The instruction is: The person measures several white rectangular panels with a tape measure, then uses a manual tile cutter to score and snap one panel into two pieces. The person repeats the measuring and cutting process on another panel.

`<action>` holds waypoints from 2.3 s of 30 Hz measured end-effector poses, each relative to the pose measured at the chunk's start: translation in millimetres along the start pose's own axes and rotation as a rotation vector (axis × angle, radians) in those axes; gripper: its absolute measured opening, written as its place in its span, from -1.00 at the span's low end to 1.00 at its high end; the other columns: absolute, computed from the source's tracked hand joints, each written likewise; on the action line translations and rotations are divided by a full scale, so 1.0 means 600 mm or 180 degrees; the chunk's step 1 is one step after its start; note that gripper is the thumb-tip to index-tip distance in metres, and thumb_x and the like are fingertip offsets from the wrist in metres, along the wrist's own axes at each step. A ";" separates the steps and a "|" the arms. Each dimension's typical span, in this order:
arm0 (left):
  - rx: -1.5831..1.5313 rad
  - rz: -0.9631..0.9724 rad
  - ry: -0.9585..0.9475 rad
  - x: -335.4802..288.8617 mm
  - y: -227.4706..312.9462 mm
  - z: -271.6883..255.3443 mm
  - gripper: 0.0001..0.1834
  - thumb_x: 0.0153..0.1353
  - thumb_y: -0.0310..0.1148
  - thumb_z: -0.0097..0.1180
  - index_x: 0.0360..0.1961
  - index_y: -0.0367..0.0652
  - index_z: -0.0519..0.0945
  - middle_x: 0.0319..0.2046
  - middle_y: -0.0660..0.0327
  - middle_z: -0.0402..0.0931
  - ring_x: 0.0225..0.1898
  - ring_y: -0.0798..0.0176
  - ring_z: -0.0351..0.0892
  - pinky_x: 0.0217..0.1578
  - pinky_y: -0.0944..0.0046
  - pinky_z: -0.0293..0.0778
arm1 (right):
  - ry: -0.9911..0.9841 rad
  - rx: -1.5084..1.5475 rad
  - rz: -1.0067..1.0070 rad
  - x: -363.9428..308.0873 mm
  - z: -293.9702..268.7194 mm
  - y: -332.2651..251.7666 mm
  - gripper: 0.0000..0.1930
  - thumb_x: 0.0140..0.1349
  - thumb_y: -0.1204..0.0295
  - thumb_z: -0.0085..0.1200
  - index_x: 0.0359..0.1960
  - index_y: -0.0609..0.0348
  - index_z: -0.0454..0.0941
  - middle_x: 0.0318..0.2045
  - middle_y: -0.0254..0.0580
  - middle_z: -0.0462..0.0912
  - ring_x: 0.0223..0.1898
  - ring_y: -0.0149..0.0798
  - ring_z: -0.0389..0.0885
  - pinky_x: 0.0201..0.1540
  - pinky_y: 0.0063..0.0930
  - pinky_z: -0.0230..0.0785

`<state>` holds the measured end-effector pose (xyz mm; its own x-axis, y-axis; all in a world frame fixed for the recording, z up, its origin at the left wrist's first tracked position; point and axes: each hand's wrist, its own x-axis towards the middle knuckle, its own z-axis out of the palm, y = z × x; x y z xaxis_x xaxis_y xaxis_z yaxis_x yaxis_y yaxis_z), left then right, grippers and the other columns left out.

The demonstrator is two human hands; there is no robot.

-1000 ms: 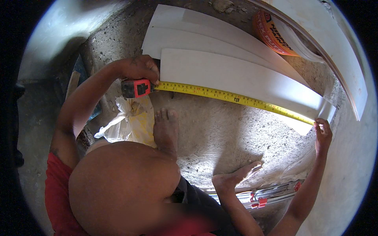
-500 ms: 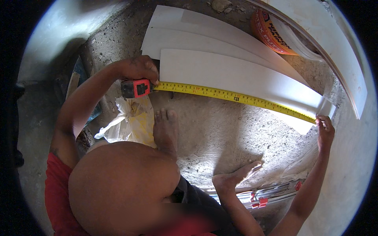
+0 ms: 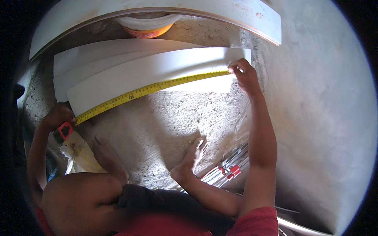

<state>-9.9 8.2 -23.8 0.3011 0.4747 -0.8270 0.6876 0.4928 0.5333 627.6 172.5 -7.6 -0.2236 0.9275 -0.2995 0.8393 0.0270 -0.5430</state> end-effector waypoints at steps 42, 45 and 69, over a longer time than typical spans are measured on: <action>-0.0822 -0.0441 0.0348 -0.016 0.039 0.019 -0.81 -0.16 -0.40 0.29 -0.55 -0.33 0.65 -0.58 0.20 0.57 -0.50 0.36 0.52 -0.38 0.35 0.45 | -0.0009 0.0346 0.0056 0.007 0.001 -0.015 -0.94 0.11 0.51 0.19 -0.38 0.17 0.63 -0.37 -0.29 0.52 -0.30 -0.36 0.53 -0.15 -0.47 0.37; -0.0691 -0.0461 0.0340 -0.016 0.039 0.019 -0.80 -0.17 -0.39 0.29 -0.54 -0.33 0.65 -0.56 0.21 0.58 -0.47 0.38 0.53 -0.36 0.35 0.45 | 0.0174 0.0605 -0.0053 0.009 0.001 -0.017 -0.94 0.10 0.49 0.21 -0.38 0.17 0.64 -0.37 -0.31 0.49 -0.29 -0.37 0.51 -0.14 -0.48 0.36; -0.0845 -0.0399 0.0315 -0.024 0.018 0.023 -0.79 -0.05 -0.35 0.26 -0.43 -0.29 0.65 -0.42 0.19 0.58 -0.38 0.36 0.54 -0.30 0.34 0.45 | 0.0407 0.0059 -0.0802 0.051 -0.027 -0.050 -0.95 0.10 0.51 0.17 -0.39 0.17 0.60 -0.36 -0.27 0.56 -0.21 -0.28 0.56 -0.07 -0.41 0.38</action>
<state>2.1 -3.7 -8.6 0.1501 0.4606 -0.8748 0.5147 0.7191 0.4669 603.7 206.1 12.3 -0.3588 0.9319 -0.0526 0.7557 0.2569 -0.6025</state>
